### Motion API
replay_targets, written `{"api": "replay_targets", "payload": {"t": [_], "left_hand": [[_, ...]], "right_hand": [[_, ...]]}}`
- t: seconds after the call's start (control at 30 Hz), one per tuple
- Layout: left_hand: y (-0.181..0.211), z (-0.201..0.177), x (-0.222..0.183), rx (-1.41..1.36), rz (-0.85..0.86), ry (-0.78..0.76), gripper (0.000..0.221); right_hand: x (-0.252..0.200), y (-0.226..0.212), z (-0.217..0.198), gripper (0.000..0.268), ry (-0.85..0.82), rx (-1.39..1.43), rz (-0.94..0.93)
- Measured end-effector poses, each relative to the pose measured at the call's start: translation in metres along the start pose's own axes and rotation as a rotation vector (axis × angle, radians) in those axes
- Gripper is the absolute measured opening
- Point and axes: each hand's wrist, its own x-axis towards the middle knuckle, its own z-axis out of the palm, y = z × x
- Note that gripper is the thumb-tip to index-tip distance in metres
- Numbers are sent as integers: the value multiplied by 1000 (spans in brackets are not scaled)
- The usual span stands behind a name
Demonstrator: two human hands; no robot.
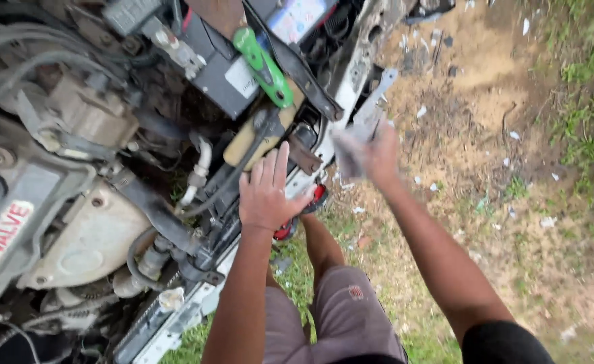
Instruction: Sanding the roof and front frame of a car using sandpaper to prepare the surface.
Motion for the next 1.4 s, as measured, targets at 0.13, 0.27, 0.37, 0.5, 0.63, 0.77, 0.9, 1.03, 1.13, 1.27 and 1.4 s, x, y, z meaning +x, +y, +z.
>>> {"api": "replay_targets", "payload": {"t": [0.13, 0.27, 0.37, 0.5, 0.63, 0.77, 0.9, 1.03, 1.13, 1.27, 1.4], "left_hand": [[1, -6, -3, -5, 1, -41, 84], [3, -2, 2, -8, -1, -26, 84], [1, -5, -4, -9, -6, -47, 85], [-3, -9, -6, 89, 33, -307, 102], [-1, -15, 3, 93, 55, -188, 91], [-9, -5, 1, 80, 46, -237, 98], [-3, -15, 7, 90, 68, -141, 89], [-13, -11, 11, 99, 55, -252, 103], [-3, -15, 5, -92, -121, -869, 102], [-5, -17, 6, 77, 34, -203, 85], [-7, -13, 11, 92, 49, -124, 77]], "right_hand": [[-9, -32, -2, 39, -45, -150, 95], [25, 25, -17, 51, 31, -141, -135], [25, 19, -22, 51, 141, -134, -161], [77, -14, -5, 58, 322, -336, -312], [56, -35, 4, 49, 214, -158, -169], [74, -47, 1, 59, 164, -405, -224], [83, -37, -2, 44, 168, -646, -337], [79, -38, -10, 76, 37, -711, -258], [78, -53, -10, 69, 72, -635, -432], [77, -59, -7, 55, -81, -707, -312], [116, -60, -4, 74, 27, -905, -358]]}}
